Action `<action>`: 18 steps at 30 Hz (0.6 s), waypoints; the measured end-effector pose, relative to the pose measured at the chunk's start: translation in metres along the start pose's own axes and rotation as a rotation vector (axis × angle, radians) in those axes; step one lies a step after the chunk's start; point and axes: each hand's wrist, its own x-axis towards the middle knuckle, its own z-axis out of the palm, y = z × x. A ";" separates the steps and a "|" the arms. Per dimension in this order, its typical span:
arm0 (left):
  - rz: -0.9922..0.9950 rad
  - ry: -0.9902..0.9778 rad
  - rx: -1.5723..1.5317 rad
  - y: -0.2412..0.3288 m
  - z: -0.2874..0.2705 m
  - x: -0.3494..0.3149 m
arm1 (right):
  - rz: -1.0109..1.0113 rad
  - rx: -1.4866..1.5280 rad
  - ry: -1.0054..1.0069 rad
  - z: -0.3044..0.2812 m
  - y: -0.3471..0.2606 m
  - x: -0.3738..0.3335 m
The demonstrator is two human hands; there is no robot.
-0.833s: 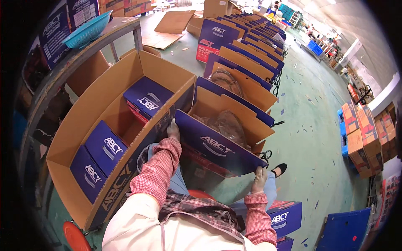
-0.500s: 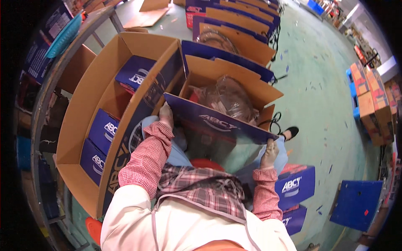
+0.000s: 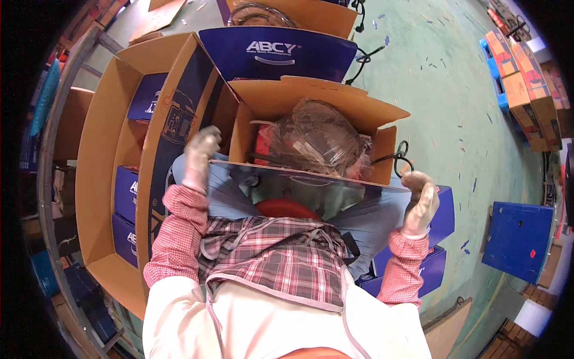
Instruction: Packing welding machines, power cables, and accessories into cardboard boxes on a factory production floor.
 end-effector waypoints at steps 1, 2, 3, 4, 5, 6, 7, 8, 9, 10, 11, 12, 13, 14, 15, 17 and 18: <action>0.099 0.078 0.016 0.016 -0.003 0.008 | 0.010 0.002 -0.001 0.003 -0.008 0.006; 0.130 0.015 -0.070 0.030 -0.006 0.017 | 0.101 0.035 -0.165 0.006 -0.013 0.013; 0.161 -0.049 -0.157 0.045 -0.006 0.025 | 0.190 0.068 -0.328 0.007 -0.018 0.020; 0.162 -0.044 -0.151 0.067 0.001 0.028 | 0.243 0.068 -0.394 0.014 -0.022 0.024; 0.152 -0.288 -0.011 0.091 0.022 0.032 | 0.245 0.068 -0.386 0.012 -0.023 0.026; 0.140 -0.533 0.134 0.109 0.046 0.034 | 0.305 0.028 -0.452 0.009 -0.022 0.026; 0.148 -0.696 0.317 0.119 0.070 0.038 | 0.361 -0.010 -0.520 0.007 -0.022 0.028; 0.102 -0.843 0.417 0.116 0.092 0.043 | 0.338 -0.044 -0.528 0.007 -0.023 0.028; 0.204 -1.009 0.660 0.109 0.115 0.049 | 0.344 -0.044 -0.521 0.005 -0.023 0.026; 0.119 -1.075 0.729 0.094 0.133 0.057 | 0.278 -0.058 -0.493 0.005 -0.025 0.022; 0.163 -1.159 1.038 0.087 0.150 0.064 | 0.198 -0.067 -0.467 0.003 -0.029 0.016; 0.151 -1.034 1.365 0.076 0.161 0.066 | 0.169 -0.067 -0.443 0.004 -0.032 0.014; 0.143 -1.039 1.363 0.061 0.161 0.070 | 0.177 -0.068 -0.445 0.004 -0.035 0.011; 0.146 -1.023 1.575 0.043 0.160 0.073 | 0.201 -0.075 -0.440 0.003 -0.038 0.008; 0.164 -1.013 1.781 0.029 0.163 0.078 | 0.229 -0.092 -0.422 0.001 -0.040 0.005; 0.136 -1.052 1.699 0.017 0.153 0.064 | 0.199 -0.079 -0.390 -0.003 -0.041 0.006; 0.073 -1.049 1.555 -0.001 0.135 0.059 | 0.231 -0.174 -0.509 -0.004 -0.046 0.014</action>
